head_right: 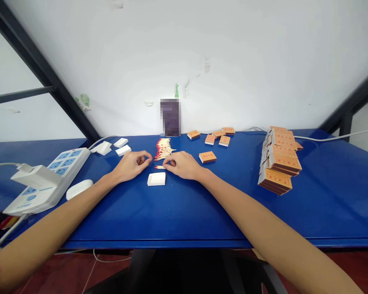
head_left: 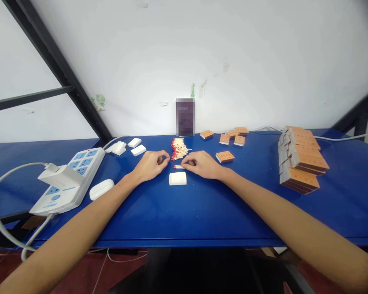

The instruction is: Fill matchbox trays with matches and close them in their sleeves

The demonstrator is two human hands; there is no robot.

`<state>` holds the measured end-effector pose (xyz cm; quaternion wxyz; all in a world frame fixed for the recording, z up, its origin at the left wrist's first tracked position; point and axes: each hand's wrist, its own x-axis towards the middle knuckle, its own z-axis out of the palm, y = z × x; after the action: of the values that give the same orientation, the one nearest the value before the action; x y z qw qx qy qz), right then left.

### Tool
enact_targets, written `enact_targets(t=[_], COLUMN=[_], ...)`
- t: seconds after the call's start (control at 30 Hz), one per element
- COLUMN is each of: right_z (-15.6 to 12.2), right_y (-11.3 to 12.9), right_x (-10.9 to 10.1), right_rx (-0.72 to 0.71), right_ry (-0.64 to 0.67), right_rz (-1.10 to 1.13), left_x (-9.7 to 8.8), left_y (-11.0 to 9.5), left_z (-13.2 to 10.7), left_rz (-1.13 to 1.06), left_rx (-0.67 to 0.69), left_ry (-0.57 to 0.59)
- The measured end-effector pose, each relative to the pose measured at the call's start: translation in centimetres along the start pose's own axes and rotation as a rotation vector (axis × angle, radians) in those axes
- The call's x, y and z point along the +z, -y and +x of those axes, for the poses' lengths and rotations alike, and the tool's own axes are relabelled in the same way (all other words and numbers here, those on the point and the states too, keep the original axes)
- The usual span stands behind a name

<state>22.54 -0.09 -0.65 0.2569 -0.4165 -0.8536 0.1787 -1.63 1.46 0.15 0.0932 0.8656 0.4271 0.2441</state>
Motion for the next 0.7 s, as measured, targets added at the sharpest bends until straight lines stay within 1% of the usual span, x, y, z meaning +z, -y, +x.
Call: enact_targets(t=[0.1,0.33,0.5,0.7], right_z=[0.01,-0.12,-0.21,-0.25], right_y=[-0.07,0.1,0.19,0.32], right_x=[0.02,-0.13,-0.21,-0.18], right_rx=[0.008,0.028,0.035,0.037], right_ry=[-0.001,-0.029,0.004,0.0], right_rz=[0.009,0.085,0.066,0.035], left_x=[0.0,-0.13,-0.1,-0.17], left_y=[-0.02,-0.21,-0.36,-0.99], left_z=[0.04,-0.12,-0.23,-0.22], left_rz=[0.003,0.012,0.016,0.03], left_rx=[0.021,0.019,0.025,-0.001], left_ry=[0.021,0.092,0.097,0.11])
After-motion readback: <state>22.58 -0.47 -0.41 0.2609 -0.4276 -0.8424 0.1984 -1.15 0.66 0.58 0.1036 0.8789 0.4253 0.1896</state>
